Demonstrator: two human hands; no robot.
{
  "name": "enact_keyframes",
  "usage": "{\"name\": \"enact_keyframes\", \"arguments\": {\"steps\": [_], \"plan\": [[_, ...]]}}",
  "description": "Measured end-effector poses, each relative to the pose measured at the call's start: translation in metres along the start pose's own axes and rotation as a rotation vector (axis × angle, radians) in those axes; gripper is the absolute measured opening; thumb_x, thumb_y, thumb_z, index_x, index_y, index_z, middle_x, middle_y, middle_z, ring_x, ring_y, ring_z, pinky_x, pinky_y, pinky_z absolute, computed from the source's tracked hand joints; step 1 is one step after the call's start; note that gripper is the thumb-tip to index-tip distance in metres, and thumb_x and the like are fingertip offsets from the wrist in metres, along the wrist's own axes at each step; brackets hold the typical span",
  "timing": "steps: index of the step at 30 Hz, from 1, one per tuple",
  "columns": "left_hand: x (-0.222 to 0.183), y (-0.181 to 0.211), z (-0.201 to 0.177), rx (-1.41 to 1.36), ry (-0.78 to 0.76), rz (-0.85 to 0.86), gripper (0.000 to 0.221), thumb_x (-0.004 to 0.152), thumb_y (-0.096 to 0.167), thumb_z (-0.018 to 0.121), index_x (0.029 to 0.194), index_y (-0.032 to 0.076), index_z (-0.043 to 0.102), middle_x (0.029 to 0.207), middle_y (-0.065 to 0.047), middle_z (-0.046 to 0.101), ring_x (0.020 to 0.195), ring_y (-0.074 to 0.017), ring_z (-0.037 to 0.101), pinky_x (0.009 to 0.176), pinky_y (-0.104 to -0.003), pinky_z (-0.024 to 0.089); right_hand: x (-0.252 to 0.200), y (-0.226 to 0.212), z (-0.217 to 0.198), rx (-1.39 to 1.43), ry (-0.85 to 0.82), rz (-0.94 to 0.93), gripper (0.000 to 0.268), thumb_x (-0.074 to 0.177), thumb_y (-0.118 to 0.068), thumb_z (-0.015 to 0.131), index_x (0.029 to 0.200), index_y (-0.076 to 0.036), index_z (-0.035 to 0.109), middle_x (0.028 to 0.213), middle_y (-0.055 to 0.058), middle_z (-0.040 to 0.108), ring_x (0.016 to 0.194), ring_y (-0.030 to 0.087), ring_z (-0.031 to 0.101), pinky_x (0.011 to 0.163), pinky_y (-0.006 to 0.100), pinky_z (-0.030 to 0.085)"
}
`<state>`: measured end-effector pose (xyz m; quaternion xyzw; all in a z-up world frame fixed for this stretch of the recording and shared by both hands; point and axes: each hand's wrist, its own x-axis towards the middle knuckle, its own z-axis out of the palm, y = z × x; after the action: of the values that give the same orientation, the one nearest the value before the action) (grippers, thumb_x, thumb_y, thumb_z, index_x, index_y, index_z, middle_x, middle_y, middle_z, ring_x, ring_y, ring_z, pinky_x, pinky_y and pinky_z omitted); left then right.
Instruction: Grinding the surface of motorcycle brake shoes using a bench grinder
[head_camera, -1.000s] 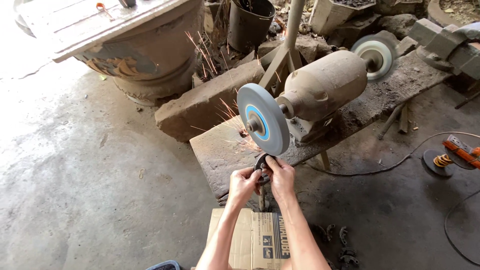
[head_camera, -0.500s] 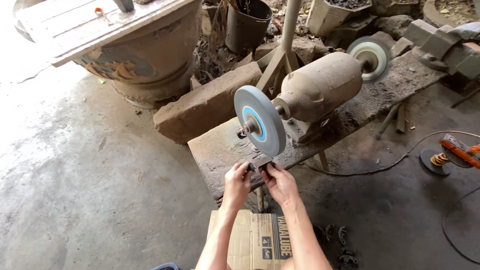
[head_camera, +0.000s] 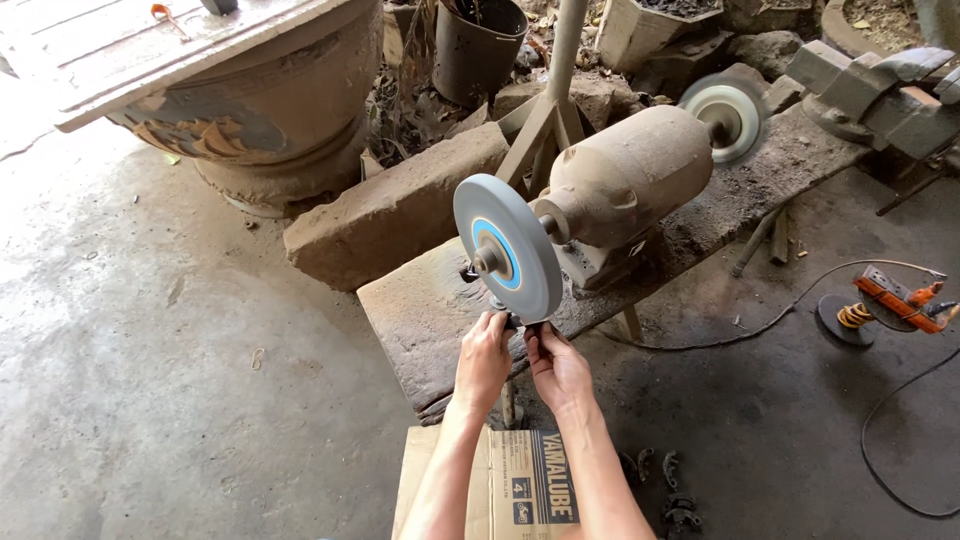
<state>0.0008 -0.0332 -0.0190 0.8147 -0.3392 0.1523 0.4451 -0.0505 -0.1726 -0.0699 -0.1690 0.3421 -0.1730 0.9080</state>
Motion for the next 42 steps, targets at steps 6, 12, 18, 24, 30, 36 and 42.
{"name": "enact_keyframes", "arguments": {"steps": [6,12,18,24,30,36,42], "plan": [[-0.002,0.003,-0.009,-0.003,-0.004,-0.008,0.016,0.093,0.008,0.064,0.109,0.005,0.061,0.088,-0.014,0.061,0.082,-0.0428,0.068,0.07,-0.048,0.057,0.002,0.007,0.003,-0.01,-0.005,-0.034,0.016,0.091,-0.006,0.079,0.104,0.001,0.071,0.1,0.02,0.071,0.095,0.028,0.071,0.086,0.026,0.064],[-0.013,-0.001,-0.023,0.032,0.017,-0.028,0.016,0.095,0.011,0.066,0.109,0.006,0.062,0.088,-0.013,0.062,0.082,-0.0406,0.069,0.07,-0.045,0.058,-0.006,0.018,0.012,-0.112,-0.033,-0.072,0.014,0.092,-0.005,0.077,0.103,0.0,0.071,0.097,0.017,0.07,0.088,0.026,0.071,0.081,0.026,0.064],[-0.027,-0.009,-0.036,0.032,0.073,-0.027,0.016,0.096,0.01,0.065,0.111,0.007,0.063,0.09,-0.011,0.063,0.083,-0.0372,0.07,0.073,-0.041,0.059,-0.013,0.033,0.022,-0.198,-0.092,-0.088,0.016,0.09,-0.006,0.08,0.102,-0.001,0.071,0.095,0.016,0.072,0.085,0.025,0.073,0.079,0.026,0.065],[-0.049,-0.002,-0.07,0.026,0.082,-0.061,0.018,0.092,0.01,0.07,0.11,0.007,0.066,0.09,-0.012,0.066,0.084,-0.0373,0.07,0.072,-0.042,0.059,-0.022,0.048,0.021,-0.318,-0.199,-0.031,0.016,0.09,-0.008,0.08,0.103,-0.002,0.074,0.091,0.016,0.075,0.077,0.026,0.074,0.07,0.027,0.065],[-0.089,0.017,-0.118,-0.351,0.041,-0.343,0.029,0.081,-0.005,0.07,0.109,0.003,0.074,0.079,-0.009,0.072,0.067,-0.0226,0.07,0.06,-0.031,0.057,-0.053,0.06,0.032,-0.53,-0.449,0.109,0.014,0.091,-0.003,0.075,0.103,0.004,0.076,0.088,0.018,0.076,0.07,0.023,0.072,0.063,0.027,0.062],[-0.116,0.029,-0.132,-0.715,0.115,-0.59,0.038,0.083,-0.014,0.065,0.118,-0.004,0.075,0.079,-0.007,0.075,0.065,-0.0122,0.067,0.061,-0.024,0.057,-0.093,0.056,0.054,-0.694,-0.654,0.177,0.016,0.092,0.002,0.07,0.105,0.01,0.077,0.086,0.014,0.075,0.069,0.015,0.065,0.063,0.024,0.055],[-0.121,0.026,-0.131,-0.761,0.133,-0.599,0.039,0.082,-0.016,0.064,0.117,-0.005,0.075,0.082,-0.008,0.076,0.067,-0.0125,0.067,0.062,-0.024,0.058,-0.095,0.055,0.056,-0.752,-0.645,0.163,0.016,0.091,0.004,0.07,0.105,0.011,0.077,0.085,0.014,0.074,0.068,0.014,0.064,0.062,0.023,0.053]]}}
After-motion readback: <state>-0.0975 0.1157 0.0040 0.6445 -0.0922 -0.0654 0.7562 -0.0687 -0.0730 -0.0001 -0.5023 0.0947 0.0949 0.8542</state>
